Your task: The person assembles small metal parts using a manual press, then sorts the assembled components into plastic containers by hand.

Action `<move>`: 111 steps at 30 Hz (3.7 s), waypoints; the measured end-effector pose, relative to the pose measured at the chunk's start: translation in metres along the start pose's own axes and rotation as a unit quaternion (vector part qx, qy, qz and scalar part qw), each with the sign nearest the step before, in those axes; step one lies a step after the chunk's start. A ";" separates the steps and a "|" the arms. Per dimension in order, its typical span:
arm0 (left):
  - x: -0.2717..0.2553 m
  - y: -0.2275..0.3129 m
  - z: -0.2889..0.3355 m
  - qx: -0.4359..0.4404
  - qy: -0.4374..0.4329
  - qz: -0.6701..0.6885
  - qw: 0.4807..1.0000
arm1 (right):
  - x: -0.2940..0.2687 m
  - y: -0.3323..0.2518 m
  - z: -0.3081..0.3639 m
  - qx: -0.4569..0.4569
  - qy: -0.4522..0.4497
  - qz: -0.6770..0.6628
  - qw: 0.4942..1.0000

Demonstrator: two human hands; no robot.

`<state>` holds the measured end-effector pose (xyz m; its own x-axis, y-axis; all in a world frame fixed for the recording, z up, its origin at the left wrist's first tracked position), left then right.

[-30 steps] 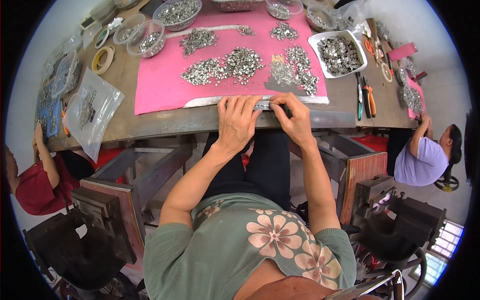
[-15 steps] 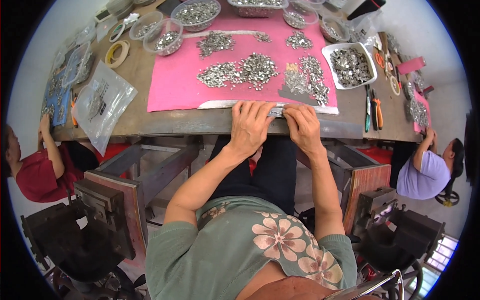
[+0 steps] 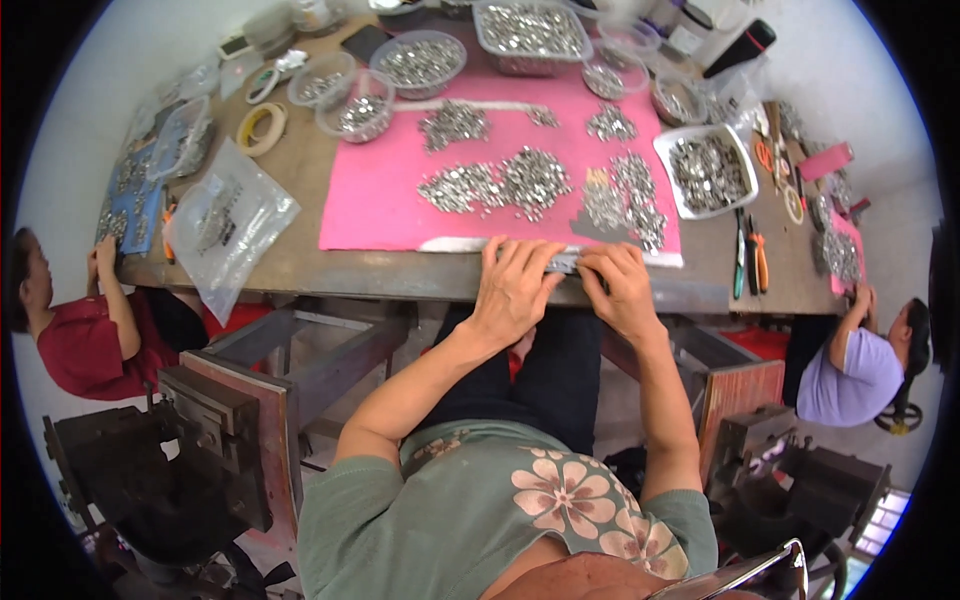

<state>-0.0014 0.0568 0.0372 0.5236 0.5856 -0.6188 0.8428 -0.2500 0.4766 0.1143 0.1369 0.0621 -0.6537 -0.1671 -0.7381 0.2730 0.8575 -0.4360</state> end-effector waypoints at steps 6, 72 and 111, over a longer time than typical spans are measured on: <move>-0.056 -0.096 -0.049 0.005 0.065 -0.083 0.994 | 0.009 0.018 -0.071 0.041 -0.040 -0.027 0.998; -0.047 -0.083 -0.005 -0.022 -0.041 -0.054 0.997 | 0.048 -0.008 -0.046 0.092 -0.126 -0.139 0.978; -0.030 -0.043 0.007 -0.027 0.022 0.132 0.991 | 0.080 0.004 -0.063 0.063 -0.053 0.034 0.996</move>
<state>-0.0528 0.0446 0.0305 0.7178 0.5390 -0.4406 0.6689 -0.3585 0.6511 0.0186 0.1573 0.0338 -0.5533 -0.1666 -0.8161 0.4056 0.8019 -0.4387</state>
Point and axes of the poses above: each hand's wrist, its own z-axis away from the middle knuckle, its own x-axis out of the palm, y = z × x, the point moved 10 cm from there along -z, towards the middle knuckle, and after that the axes turned 8 degrees about x, right-handed, at the moved point
